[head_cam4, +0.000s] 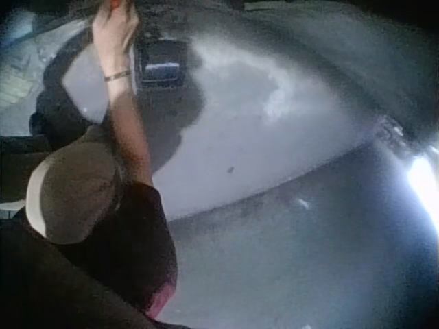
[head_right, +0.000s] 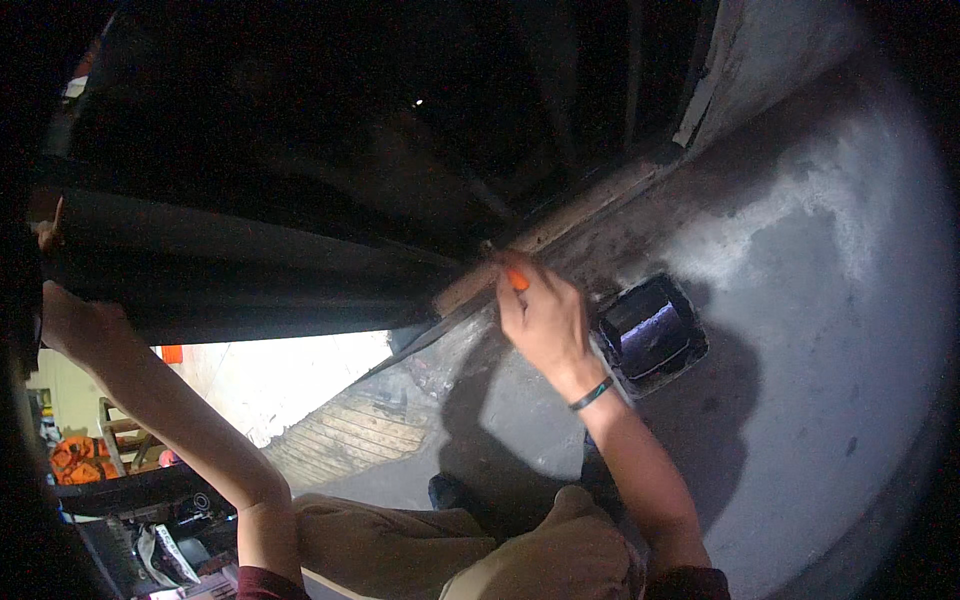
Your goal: The person paints a black metal gate using a brush and a small container of black paint.
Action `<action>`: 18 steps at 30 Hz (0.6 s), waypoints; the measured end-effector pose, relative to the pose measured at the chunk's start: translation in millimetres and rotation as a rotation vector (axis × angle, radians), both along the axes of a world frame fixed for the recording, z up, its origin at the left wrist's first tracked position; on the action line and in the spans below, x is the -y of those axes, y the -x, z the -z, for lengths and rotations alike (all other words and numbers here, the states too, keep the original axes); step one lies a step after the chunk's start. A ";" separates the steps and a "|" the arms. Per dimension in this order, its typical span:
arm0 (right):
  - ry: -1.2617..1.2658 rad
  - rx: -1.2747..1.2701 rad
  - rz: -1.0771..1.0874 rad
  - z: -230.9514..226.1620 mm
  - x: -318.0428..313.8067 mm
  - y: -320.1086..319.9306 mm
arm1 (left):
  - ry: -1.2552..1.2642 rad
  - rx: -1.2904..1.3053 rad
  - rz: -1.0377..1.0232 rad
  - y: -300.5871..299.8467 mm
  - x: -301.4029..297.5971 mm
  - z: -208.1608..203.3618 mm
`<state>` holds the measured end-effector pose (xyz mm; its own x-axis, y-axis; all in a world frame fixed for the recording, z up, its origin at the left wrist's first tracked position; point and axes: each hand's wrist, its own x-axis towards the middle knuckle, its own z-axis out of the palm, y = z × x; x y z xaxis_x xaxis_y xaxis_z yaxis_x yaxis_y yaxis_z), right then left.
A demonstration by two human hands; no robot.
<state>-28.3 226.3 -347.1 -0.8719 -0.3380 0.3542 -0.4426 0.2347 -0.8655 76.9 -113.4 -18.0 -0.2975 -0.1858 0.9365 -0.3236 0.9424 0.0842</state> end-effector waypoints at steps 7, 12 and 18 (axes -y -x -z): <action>-0.036 -0.004 0.025 -5.7 13.4 4.8 | 0.025 0.017 -0.017 -2.7 4.2 -0.2; -0.032 0.034 0.029 -11.7 17.6 12.6 | 0.043 0.027 -0.038 -3.1 5.5 0.7; -0.122 -0.157 -0.022 -8.9 14.7 20.3 | 0.069 0.034 -0.055 -2.0 10.0 3.2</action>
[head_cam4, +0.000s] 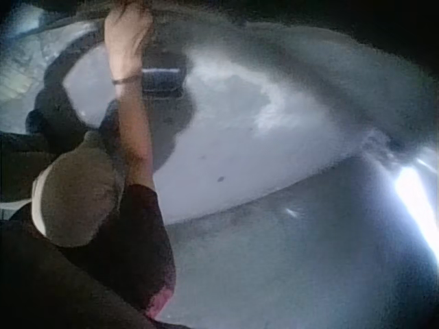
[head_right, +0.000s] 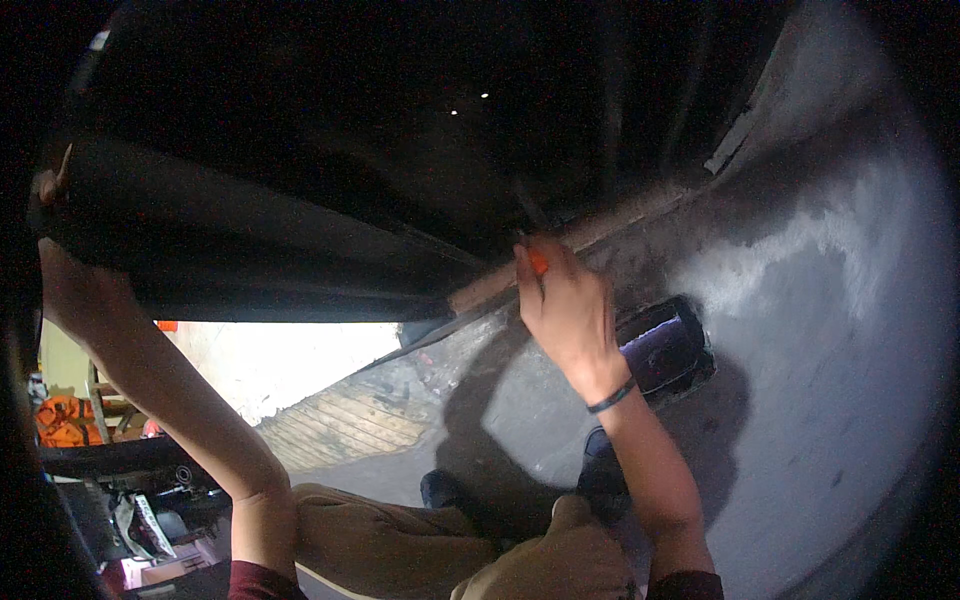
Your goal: The person paints a black metal gate using a brush and a small container of black paint.
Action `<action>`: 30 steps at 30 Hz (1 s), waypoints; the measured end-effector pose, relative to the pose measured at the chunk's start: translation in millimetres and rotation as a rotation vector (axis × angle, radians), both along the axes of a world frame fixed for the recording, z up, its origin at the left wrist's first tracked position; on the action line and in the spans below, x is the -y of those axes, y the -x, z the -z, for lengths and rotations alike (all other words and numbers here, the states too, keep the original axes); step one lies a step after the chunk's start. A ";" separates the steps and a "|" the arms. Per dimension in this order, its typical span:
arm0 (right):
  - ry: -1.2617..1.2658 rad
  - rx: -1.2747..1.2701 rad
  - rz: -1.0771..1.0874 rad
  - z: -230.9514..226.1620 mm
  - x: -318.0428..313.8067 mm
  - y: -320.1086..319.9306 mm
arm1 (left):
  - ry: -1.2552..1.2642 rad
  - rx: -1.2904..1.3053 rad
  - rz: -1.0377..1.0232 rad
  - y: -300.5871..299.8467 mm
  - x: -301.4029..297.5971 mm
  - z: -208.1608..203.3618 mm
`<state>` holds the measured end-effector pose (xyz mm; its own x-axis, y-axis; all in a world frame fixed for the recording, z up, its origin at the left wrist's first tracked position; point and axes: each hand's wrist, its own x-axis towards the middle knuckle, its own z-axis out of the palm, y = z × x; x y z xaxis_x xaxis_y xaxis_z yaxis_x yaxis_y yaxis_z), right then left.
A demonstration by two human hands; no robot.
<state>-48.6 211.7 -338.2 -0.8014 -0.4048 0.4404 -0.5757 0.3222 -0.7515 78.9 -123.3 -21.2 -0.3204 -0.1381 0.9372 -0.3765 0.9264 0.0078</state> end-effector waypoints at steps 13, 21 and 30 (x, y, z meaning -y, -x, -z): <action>-0.449 -0.323 -0.172 -7.8 -4.7 -38.7 | 0.203 0.067 -0.180 7.3 7.9 12.8; -0.173 -0.223 -0.021 6.3 -31.6 -32.7 | 0.380 0.102 -0.346 16.5 6.5 19.1; -0.170 0.062 0.044 66.5 -8.7 -113.9 | 0.556 0.149 -0.473 22.8 13.0 16.5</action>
<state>65.2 220.4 -404.7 -0.8432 -0.4335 0.3180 -0.5129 0.4713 -0.7175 56.1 -136.3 -37.6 -0.4739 0.1888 0.8601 -0.6966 0.5172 -0.4973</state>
